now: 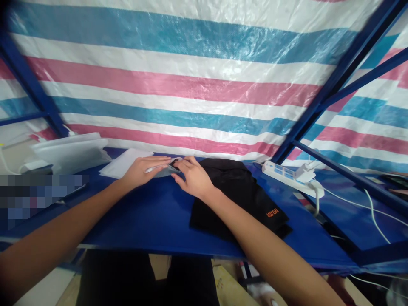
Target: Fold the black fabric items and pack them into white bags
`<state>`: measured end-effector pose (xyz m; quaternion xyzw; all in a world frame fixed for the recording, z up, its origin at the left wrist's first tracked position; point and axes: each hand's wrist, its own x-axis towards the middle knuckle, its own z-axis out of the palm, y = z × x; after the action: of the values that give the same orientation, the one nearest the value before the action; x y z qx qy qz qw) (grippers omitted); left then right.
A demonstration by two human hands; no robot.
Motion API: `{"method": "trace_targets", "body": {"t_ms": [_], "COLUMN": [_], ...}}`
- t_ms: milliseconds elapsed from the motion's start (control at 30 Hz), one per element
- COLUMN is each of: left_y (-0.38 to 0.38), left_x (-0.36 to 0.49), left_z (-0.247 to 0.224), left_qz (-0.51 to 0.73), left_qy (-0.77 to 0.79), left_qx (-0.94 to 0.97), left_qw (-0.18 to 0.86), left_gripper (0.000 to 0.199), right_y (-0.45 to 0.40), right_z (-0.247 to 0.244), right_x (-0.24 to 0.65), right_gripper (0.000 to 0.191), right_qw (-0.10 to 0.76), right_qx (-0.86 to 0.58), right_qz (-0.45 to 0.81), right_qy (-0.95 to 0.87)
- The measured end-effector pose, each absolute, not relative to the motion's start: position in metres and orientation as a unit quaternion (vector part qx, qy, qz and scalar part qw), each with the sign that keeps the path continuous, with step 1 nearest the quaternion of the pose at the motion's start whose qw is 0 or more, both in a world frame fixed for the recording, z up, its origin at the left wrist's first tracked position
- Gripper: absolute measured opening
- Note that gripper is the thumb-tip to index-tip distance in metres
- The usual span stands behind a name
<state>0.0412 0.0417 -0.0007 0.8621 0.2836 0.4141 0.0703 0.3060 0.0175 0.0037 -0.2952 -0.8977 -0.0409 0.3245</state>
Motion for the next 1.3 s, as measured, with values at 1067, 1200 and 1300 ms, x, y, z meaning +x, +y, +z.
{"method": "trace_targets", "body": {"t_ms": [1067,1200,1300], "left_y": [0.05,0.05,0.05], "left_x": [0.049,0.057,0.058], "left_z": [-0.017,-0.023,-0.023], "left_qz": [0.36,0.354,0.349], "left_qy": [0.283,0.245,0.246], "left_qx": [0.887,0.902,0.904], "left_qw": [0.062,0.013,0.023], "left_gripper": [0.044,0.041,0.041], "right_y": [0.015,0.009,0.012], "right_z": [0.006,0.006,0.009], "right_x": [0.294,0.282,0.286], "right_gripper": [0.031,0.021,0.016], "right_qw": [0.387,0.375,0.357], "right_qx": [-0.247,-0.232,-0.249], "right_qz": [-0.075,-0.068,-0.085], "right_qy": [-0.885,-0.895,-0.896]}}
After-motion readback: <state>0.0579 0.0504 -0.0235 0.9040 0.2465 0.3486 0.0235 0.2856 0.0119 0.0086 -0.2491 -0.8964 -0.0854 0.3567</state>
